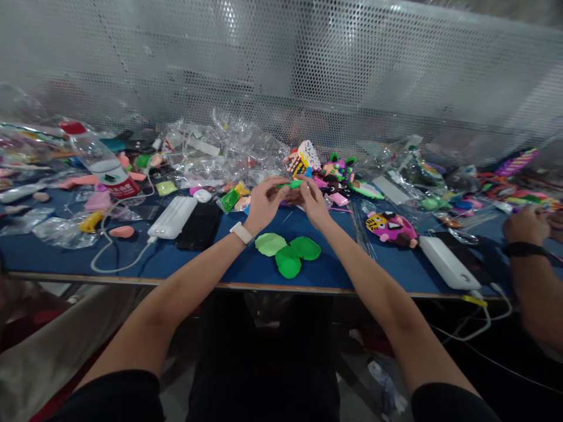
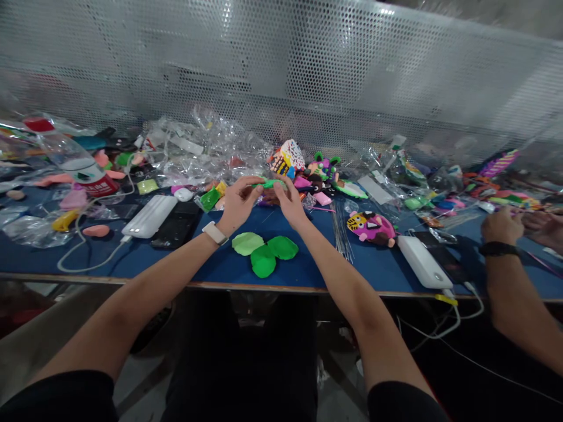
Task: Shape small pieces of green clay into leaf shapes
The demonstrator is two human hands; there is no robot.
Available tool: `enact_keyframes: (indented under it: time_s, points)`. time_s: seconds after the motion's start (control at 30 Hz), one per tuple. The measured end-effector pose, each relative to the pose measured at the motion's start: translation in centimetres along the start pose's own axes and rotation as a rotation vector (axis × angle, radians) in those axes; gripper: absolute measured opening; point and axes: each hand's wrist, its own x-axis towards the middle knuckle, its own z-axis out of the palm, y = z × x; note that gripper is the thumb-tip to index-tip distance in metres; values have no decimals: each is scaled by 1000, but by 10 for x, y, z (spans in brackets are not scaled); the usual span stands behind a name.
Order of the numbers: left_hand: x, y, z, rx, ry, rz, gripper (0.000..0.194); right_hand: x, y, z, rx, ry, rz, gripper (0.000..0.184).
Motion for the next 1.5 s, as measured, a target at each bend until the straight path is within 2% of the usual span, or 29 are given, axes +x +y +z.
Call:
enact_keyframes:
  time_s: [0.2,0.3,0.43,0.53,0.6,0.7,0.77,0.93,1.2,1.33,1.5]
  points:
    - [-3,-6,3,-53,-20,-1,46,-3,-4,7,108,77,-15,79]
    - [-3,-7,1,-21,-47,4,36,-2,-6,6,150,75,21,73]
    - [-2,-3,-2,86,-144,123,18,2,-5,-1,184,116,94,65]
    - [-5,-1,0,128,-187,156,20,4,-3,-6,122,153,111,69]
    - [-8,-5,3,70,-136,81,38,3,-3,-6,98,145,95,73]
    - [-11,-19,9,-73,-11,-118,61,0,-3,-3,65,107,46,79]
    - [-10,-29,11,-129,17,-222,61,-1,-3,-2,31,90,7,78]
    - [-7,-36,10,-253,-50,-366,55,0,1,-3,-35,105,-15,70]
    - [-6,-31,6,-256,-15,-376,55,0,-2,0,-20,153,39,64]
    - [-5,-30,6,-245,-45,-374,53,-1,-6,3,16,179,33,62]
    - [-4,-24,6,-184,-79,-308,46,0,-6,1,-27,149,-3,62]
